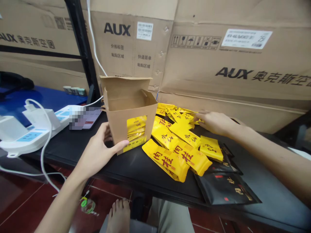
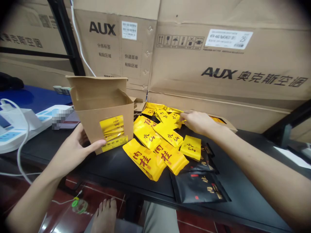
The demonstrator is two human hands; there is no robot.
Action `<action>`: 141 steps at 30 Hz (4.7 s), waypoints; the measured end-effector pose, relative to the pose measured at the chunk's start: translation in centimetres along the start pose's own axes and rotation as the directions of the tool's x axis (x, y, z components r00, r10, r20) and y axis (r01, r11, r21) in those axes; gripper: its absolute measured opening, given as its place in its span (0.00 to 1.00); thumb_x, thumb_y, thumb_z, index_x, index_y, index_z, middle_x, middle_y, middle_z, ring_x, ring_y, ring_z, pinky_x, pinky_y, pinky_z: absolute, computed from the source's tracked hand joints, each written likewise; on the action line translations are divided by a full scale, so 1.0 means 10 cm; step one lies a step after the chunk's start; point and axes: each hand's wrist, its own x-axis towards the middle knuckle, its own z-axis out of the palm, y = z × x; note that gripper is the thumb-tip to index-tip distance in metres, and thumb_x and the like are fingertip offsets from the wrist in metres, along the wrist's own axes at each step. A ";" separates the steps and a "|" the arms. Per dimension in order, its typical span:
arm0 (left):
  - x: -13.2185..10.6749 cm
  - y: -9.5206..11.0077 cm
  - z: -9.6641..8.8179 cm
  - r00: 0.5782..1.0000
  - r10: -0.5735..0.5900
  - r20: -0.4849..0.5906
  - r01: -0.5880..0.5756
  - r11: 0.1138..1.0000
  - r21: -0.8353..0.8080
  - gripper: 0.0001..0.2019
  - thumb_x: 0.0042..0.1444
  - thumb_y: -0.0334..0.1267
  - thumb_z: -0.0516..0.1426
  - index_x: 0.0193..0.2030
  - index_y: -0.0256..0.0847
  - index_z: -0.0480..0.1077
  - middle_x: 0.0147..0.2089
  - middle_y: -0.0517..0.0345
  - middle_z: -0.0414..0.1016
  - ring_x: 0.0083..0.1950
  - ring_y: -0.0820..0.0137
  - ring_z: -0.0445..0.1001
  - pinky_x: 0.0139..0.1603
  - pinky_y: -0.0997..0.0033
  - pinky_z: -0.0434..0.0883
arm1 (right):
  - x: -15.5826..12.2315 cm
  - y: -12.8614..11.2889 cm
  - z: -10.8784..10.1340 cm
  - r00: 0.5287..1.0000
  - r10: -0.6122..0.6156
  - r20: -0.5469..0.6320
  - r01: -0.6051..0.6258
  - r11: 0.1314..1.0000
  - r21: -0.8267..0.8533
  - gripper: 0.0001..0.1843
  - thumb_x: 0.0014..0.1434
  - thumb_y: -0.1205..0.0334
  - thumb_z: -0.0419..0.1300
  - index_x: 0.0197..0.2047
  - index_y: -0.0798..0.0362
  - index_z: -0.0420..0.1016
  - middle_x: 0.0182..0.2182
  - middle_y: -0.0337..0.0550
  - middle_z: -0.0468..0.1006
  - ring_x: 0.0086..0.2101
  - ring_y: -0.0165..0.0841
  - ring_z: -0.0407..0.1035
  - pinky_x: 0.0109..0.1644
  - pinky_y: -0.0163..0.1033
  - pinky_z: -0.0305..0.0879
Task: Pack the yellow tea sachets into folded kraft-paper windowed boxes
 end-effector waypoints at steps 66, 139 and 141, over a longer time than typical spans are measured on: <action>-0.08 0.21 0.04 0.991 -0.110 -0.073 0.115 0.991 0.068 0.34 0.51 0.55 0.71 0.61 0.47 0.67 0.67 0.49 0.78 0.67 0.47 0.77 0.73 0.40 0.71 | -0.27 0.05 0.30 0.865 0.432 -0.254 -0.246 0.808 0.535 0.10 0.65 0.61 0.58 0.47 0.54 0.77 0.45 0.54 0.83 0.39 0.41 0.78 0.48 0.45 0.72; 0.01 0.02 0.01 0.999 0.013 0.037 -0.013 1.000 0.004 0.34 0.51 0.56 0.70 0.60 0.45 0.67 0.64 0.44 0.80 0.63 0.49 0.80 0.65 0.45 0.75 | 0.59 -2.13 -2.05 0.982 -0.110 -0.153 0.133 0.980 0.151 0.14 0.57 0.70 0.69 0.47 0.61 0.84 0.39 0.52 0.83 0.45 0.46 0.81 0.49 0.47 0.77; 0.02 0.01 0.02 0.999 0.016 0.037 -0.016 1.000 0.001 0.34 0.51 0.57 0.70 0.60 0.46 0.67 0.63 0.45 0.80 0.63 0.50 0.80 0.64 0.45 0.76 | 0.61 -2.15 -2.02 0.979 -0.150 -0.138 0.162 0.983 0.085 0.13 0.56 0.69 0.69 0.46 0.61 0.84 0.38 0.53 0.83 0.44 0.48 0.81 0.49 0.48 0.78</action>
